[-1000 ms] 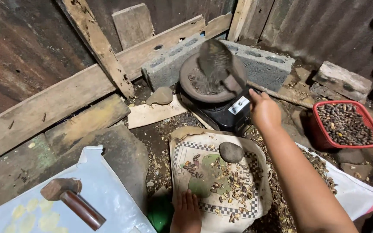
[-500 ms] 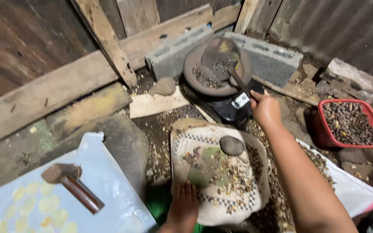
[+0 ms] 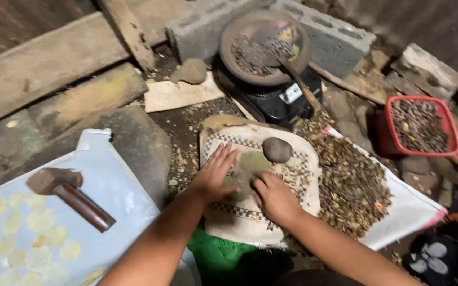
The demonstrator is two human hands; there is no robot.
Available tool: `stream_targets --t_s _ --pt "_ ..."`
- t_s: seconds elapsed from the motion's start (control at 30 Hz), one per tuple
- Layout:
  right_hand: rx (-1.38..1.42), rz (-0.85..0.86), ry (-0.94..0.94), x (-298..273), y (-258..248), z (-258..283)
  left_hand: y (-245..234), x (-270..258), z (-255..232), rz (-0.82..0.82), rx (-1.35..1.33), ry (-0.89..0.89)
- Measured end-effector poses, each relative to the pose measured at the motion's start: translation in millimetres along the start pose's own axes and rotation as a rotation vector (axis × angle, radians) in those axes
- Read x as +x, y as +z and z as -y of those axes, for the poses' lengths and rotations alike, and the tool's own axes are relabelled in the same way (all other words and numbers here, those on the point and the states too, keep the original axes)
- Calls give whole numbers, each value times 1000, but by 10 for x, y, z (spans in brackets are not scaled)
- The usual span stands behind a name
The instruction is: Cracking nut shells with a stone, stirring them in a pan on a stove, and flattening the kernels with a wooden mallet.
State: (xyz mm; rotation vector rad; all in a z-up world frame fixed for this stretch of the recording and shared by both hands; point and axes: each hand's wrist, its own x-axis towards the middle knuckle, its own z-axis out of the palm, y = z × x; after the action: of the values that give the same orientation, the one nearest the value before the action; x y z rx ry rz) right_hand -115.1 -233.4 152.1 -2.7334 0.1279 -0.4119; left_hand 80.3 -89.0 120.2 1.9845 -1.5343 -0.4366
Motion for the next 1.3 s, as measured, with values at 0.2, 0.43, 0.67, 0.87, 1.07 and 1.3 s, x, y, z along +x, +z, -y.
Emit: stream_targets --t_s 0.2,0.43,0.67,0.87,1.07,1.3 --pt "-150 -129 182 240 -344 -283 441 189 575 31 -209 61" --pt "79 60 375 582 -283 -838 345 311 149 -282 -165 126" --pt "-27 174 538 271 -357 -412 372 321 -428 -345 -94 -127" --pt "-32 168 399 309 -205 -55 343 175 -271 -467 -2 -105" --pt "44 269 535 420 -231 -101 448 102 -109 -427 -43 -164" --pt "48 355 745 504 -294 -50 429 246 -187 -457 -145 -251"
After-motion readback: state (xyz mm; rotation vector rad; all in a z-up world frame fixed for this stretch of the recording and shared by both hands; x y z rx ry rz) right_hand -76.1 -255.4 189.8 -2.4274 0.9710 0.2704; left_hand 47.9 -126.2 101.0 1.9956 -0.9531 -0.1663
